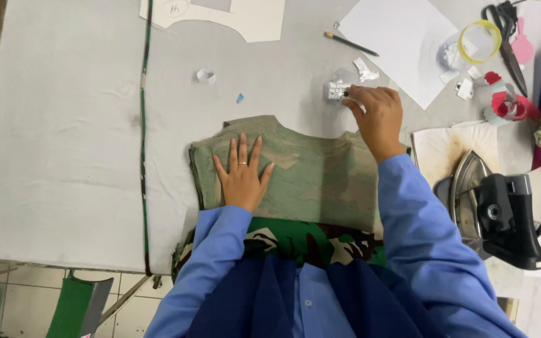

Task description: The person irons a camouflage-patterned shirt on a table. They repeatedly place small white labels on the shirt and press them with an iron. The person also folds the shirt and moves it to a different location.

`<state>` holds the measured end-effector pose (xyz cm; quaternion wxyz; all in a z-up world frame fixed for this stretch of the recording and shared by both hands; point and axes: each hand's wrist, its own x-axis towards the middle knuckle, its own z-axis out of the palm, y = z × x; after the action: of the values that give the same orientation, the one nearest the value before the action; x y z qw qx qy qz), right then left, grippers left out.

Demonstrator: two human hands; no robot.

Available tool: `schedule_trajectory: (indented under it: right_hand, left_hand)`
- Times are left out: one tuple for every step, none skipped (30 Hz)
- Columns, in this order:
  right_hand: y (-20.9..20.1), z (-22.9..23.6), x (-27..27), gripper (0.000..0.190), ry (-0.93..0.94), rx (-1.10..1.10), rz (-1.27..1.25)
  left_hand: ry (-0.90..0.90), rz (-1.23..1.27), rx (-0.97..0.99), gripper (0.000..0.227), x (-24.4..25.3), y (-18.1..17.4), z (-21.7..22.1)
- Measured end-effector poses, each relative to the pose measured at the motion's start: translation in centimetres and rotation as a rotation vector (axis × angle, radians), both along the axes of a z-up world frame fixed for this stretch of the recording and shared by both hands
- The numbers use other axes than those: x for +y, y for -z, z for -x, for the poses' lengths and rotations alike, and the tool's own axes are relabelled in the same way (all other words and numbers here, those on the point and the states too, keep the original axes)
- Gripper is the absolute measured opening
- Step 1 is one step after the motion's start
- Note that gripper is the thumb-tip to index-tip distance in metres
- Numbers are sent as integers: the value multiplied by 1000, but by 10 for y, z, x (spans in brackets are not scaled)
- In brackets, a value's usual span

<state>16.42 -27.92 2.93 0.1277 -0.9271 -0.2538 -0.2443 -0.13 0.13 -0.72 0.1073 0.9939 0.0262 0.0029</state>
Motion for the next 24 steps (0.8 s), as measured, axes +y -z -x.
schedule_trajectory:
  right_hand:
    - [2,25,12,25,10,4,1]
    - [3,49,24,22,-30,28,-69]
    - [4,70,38,20,-71,45,-139]
    - [-2,92,46,20,-63,44,-139]
    - [-7,116,54,15,-110,160,-118]
    - [-13,140,63,13,-157,277,-97]
    - [-2,149,62,13,-149,282,-99]
    - [9,159,62,15,-140,272,-105]
    - [20,166,62,17,-134,258,-113]
    - [14,167,62,17,-129,259,-115]
    - [9,167,62,17,-107,307,-127]
    - [4,167,63,18,-85,356,-139]
    - [3,157,61,18,-81,351,-142]
    - [3,146,59,16,-56,345,-154]
    - [1,138,55,15,-32,343,-163]
    - [-18,124,59,15,-29,341,-164]
    - [-38,112,62,32,43,366,-186]
    - [-57,101,66,50,115,391,-208]
    - [-43,107,63,50,115,386,-212]
    - [-30,113,60,39,73,401,-212]
    - [-17,115,59,29,27,411,-210]
    - [0,123,64,29,23,402,-213]
    - [18,137,67,25,1,435,-155]
    - [36,151,69,22,-21,468,-96]
  left_hand:
    - [10,1,4,62,0,-1,1]
    - [9,-5,2,62,0,-2,2]
    - [6,-12,-5,62,0,-3,1]
    - [13,-11,-6,62,-1,-2,-1]
    - [4,-10,23,63,-2,-1,0]
    - [-5,-9,52,63,-3,0,1]
    - [3,-9,57,63,-6,1,3]
    - [3,-14,61,65,-8,2,5]
    - [1,-21,62,68,-11,2,6]
    - [6,-22,64,68,-14,0,9]
    - [29,-5,80,71,-17,-1,11]
    - [53,13,97,75,-19,-3,14]
    - [57,10,93,75,-19,-2,13]
    - [55,20,87,79,-18,-2,13]
    - [51,33,84,82,-19,-2,14]
    - [54,32,83,82,-18,-3,11]
    - [52,41,98,85,-18,-4,12]
    - [50,49,114,88,-18,-5,13]
    - [52,45,109,88,-18,-5,14]
    - [55,46,113,87,-18,-7,16]
    - [53,48,112,86,-18,-8,14]
    - [52,44,102,86,-17,-8,9]
    - [41,52,90,84,-18,-7,11]
    - [31,60,78,81,-19,-5,13]
